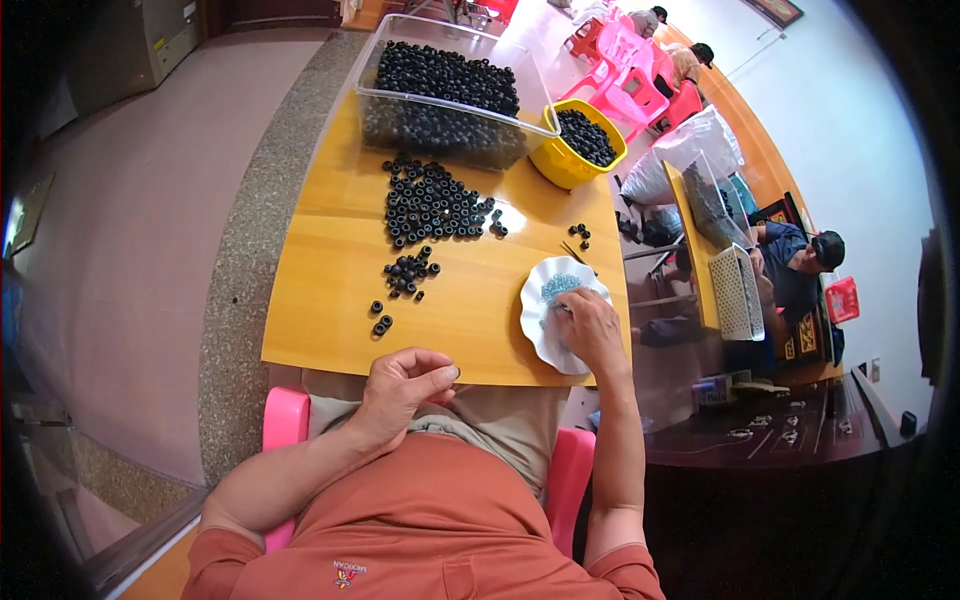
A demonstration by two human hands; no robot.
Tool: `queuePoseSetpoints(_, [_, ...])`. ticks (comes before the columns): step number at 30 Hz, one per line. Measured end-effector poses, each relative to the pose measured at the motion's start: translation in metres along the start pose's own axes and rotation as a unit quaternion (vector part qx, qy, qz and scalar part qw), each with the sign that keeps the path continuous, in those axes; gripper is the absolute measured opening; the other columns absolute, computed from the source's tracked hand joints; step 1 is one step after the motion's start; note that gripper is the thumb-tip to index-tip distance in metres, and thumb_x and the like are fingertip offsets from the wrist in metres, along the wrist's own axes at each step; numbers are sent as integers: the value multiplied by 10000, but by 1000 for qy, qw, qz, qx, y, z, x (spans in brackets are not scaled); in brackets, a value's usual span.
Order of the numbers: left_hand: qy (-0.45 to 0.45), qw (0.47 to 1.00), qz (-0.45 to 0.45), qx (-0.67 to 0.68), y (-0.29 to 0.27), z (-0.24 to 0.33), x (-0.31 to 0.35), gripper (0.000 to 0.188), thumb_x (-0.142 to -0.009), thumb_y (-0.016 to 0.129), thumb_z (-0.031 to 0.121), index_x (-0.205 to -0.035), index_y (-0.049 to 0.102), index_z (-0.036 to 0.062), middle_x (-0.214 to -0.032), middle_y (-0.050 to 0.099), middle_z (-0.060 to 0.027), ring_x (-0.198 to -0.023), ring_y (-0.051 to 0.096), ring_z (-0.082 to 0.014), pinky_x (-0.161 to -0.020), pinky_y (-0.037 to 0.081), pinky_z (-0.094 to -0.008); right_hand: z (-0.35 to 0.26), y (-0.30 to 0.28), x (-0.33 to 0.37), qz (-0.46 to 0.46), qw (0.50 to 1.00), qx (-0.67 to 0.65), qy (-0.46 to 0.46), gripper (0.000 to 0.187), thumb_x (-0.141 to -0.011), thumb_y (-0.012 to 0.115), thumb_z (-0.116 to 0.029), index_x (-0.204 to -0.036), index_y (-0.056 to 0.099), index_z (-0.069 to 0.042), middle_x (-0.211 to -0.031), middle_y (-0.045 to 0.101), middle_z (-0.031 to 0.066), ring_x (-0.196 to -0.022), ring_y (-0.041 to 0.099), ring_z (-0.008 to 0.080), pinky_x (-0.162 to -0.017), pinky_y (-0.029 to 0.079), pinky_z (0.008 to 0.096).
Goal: Assembling jewelry by inserting small blue beads into black circular components.
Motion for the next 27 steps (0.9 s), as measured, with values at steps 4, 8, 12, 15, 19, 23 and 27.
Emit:
queuePoseSetpoints(4, [-6, 1000, 5, -1, 1, 0, 1, 120, -870, 672, 37, -985, 639, 28, -913, 675, -59, -801, 649, -116, -717, 573, -256, 0, 0, 1, 14, 1000, -27, 0, 139, -803, 623, -98, -921, 676, -47, -940, 648, 136, -935, 607, 332, -828, 486, 417])
queuePoseSetpoints(8, [0, 1000, 2, 0, 1, -1, 0, 113, -871, 672, 38, -979, 641, 29, -905, 677, -58, -794, 649, -116, -715, 572, -255, -2, -3, 2, 18, 999, -48, 6, 115, -795, 641, -112, -874, 684, -41, -931, 651, 138, -916, 616, 325, -828, 484, 414])
queuePoseSetpoints(12, [2, 1000, 0, -4, 1, 0, 0, 110, -871, 673, 40, -976, 643, 29, -905, 677, -58, -795, 649, -116, -713, 574, -258, -4, -2, 0, 11, 999, -46, 0, 106, -782, 658, -123, -834, 685, -35, -911, 656, 140, -901, 626, 315, -817, 487, 411])
queuePoseSetpoints(15, [3, 1000, 0, -4, 1, 1, 0, 109, -871, 674, 41, -974, 642, 31, -903, 676, -55, -795, 649, -115, -712, 574, -260, -1, 2, -2, 5, 999, -40, 5, 86, -755, 668, -97, -812, 675, -33, -870, 667, 123, -844, 638, 311, -777, 496, 399])
queuePoseSetpoints(19, [1, 1000, 3, -5, 1, 1, 1, 107, -871, 677, 47, -972, 642, 38, -901, 673, -49, -792, 647, -111, -713, 574, -260, -5, 1, -5, 22, 999, -47, -7, 69, -730, 660, -80, -785, 662, -39, -823, 657, 124, -809, 633, 318, -747, 495, 405])
queuePoseSetpoints(23, [-1, 1000, 0, -7, 1, 0, 1, 108, -871, 680, 54, -971, 642, 42, -898, 670, -44, -788, 643, -108, -715, 572, -259, -7, 2, -6, 8, 999, -38, -14, 80, -705, 650, -69, -782, 662, -47, -806, 651, 122, -796, 628, 317, -731, 495, 408])
queuePoseSetpoints(27, [-1, 1000, 2, -8, 2, 1, 1, 107, -872, 680, 58, -970, 641, 42, -895, 668, -39, -789, 640, -105, -715, 570, -257, -11, 0, -5, 12, 999, -33, -20, 98, -698, 649, -61, -793, 668, -43, -801, 649, 119, -785, 628, 318, -726, 501, 401])
Point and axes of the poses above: each hand's wrist, its own x-axis away from the middle knuckle, its own y-axis out of the palm, z = x × y, the point moved 6 cm from there along -x, towards the middle knuckle
